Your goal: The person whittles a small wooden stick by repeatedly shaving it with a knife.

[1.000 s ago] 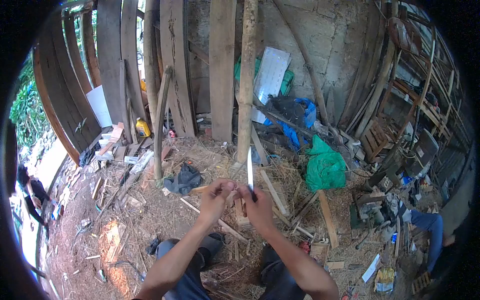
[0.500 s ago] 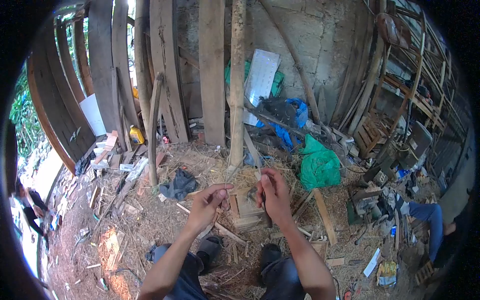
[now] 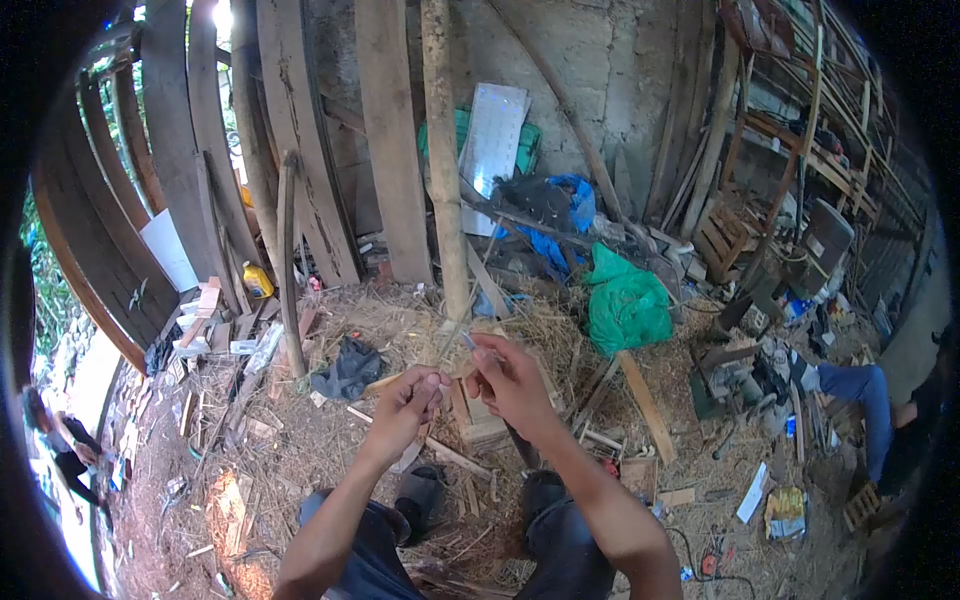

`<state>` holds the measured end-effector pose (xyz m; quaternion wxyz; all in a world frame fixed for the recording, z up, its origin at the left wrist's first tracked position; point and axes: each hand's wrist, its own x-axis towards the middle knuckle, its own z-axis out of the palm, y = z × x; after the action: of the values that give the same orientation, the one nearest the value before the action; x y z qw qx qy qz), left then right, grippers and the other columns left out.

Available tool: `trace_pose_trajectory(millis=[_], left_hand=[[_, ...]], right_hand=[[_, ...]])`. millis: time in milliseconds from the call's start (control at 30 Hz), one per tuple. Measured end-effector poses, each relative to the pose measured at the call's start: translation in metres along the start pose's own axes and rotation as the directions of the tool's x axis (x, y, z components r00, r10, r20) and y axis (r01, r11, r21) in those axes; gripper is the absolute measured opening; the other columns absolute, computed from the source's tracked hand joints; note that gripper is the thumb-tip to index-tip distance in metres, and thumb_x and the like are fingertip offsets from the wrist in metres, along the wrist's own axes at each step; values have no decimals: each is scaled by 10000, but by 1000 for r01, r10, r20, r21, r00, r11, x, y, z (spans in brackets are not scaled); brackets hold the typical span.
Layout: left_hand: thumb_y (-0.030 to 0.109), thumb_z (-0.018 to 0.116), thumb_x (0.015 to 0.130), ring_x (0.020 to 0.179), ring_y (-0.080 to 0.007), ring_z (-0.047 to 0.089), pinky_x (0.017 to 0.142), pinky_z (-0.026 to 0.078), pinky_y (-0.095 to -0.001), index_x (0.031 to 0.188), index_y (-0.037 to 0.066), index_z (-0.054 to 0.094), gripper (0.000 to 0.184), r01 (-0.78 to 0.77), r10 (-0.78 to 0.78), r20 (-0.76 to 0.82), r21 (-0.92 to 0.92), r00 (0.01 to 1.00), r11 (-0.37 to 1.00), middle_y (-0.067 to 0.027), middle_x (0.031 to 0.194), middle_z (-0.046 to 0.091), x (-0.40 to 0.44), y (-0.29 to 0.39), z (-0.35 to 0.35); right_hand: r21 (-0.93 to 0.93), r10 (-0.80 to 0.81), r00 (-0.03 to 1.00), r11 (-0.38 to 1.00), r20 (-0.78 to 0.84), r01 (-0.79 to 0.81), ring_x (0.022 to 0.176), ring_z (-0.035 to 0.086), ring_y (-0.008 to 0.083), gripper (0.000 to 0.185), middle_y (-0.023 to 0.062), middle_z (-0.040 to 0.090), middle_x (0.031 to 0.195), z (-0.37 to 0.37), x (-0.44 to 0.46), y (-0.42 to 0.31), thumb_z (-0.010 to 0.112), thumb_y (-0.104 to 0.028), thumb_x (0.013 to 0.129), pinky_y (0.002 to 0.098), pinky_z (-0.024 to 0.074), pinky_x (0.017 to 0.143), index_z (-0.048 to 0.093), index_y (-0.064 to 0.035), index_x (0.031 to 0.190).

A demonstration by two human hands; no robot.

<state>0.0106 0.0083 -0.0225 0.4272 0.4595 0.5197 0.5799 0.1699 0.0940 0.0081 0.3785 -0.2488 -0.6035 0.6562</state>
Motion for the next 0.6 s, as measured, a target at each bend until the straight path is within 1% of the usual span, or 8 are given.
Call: trace_pose_trajectory(millis=[67, 100, 133, 167, 200, 300, 400, 600], left_hand=[[185, 489, 978, 586, -43, 395, 531, 326, -212, 1021, 30, 587, 188, -42, 42, -3, 63, 999, 997, 35, 666, 467, 1, 2, 6], [133, 493, 971, 560, -43, 382, 517, 319, -223, 1007, 11, 588, 159, -86, 87, -7, 127, 996, 988, 31, 615, 465, 1, 0, 10], [133, 493, 971, 560, -43, 382, 517, 319, -223, 1007, 11, 588, 159, -78, 78, 4, 124, 997, 989, 31, 615, 465, 2, -4, 12], [111, 504, 959, 554, -46, 387, 508, 324, -234, 1011, 13, 588, 139, -167, 174, -14, 208, 985, 964, 12, 602, 472, 4, -8, 13], [90, 515, 947, 549, -50, 392, 499, 329, -245, 1014, 15, 587, 124, -251, 270, -26, 293, 962, 923, -6, 588, 478, 5, -11, 15], [61, 535, 922, 511, -87, 428, 480, 347, -274, 996, 22, 589, 100, -184, 239, -66, 453, 969, 873, -72, 574, 495, -3, 2, 17], [65, 527, 929, 576, -67, 400, 525, 349, -248, 957, 1, 584, 90, -95, 175, -109, 515, 979, 852, -16, 634, 491, -11, 12, 25], [69, 525, 928, 547, -72, 386, 498, 335, -263, 964, 2, 594, 103, -135, 209, -106, 475, 972, 870, -25, 605, 469, -6, 13, 30]], right_hand=[[48, 230, 970, 971, 77, -234, 468, 370, 32, 286, 35, 597, 718, -3, 1, -3, 499, -184, 973, 202, 258, 391, 493, -78, 1239], [53, 236, 970, 969, 64, -240, 468, 370, 32, 286, 35, 597, 718, -4, 1, -1, 499, -184, 973, 202, 258, 391, 493, -78, 1239], [28, 269, 949, 960, 168, -277, 465, 369, 35, 286, 35, 598, 719, -4, 2, 2, 501, -180, 973, 201, 254, 389, 491, -83, 1241], [0, 301, 914, 950, 271, -312, 462, 367, 37, 286, 35, 599, 719, -4, 2, 7, 503, -177, 972, 200, 250, 388, 489, -89, 1243], [77, 294, 919, 943, 262, -323, 469, 381, 41, 246, 52, 630, 762, -5, 2, 13, 533, -173, 957, 195, 249, 389, 531, -82, 1186], [115, 375, 901, 907, 216, -405, 476, 397, 43, 214, 76, 661, 815, -10, 7, 10, 576, -168, 934, 189, 256, 390, 567, -56, 1116], [137, 404, 894, 891, 191, -432, 481, 411, 43, 204, 86, 676, 827, -13, 7, 14, 611, -163, 911, 182, 266, 394, 588, -32, 1066], [51, 345, 931, 934, 120, -353, 459, 404, 37, 173, 39, 639, 760, -16, 6, 7, 616, -171, 910, 184, 257, 389, 614, -33, 1014]])
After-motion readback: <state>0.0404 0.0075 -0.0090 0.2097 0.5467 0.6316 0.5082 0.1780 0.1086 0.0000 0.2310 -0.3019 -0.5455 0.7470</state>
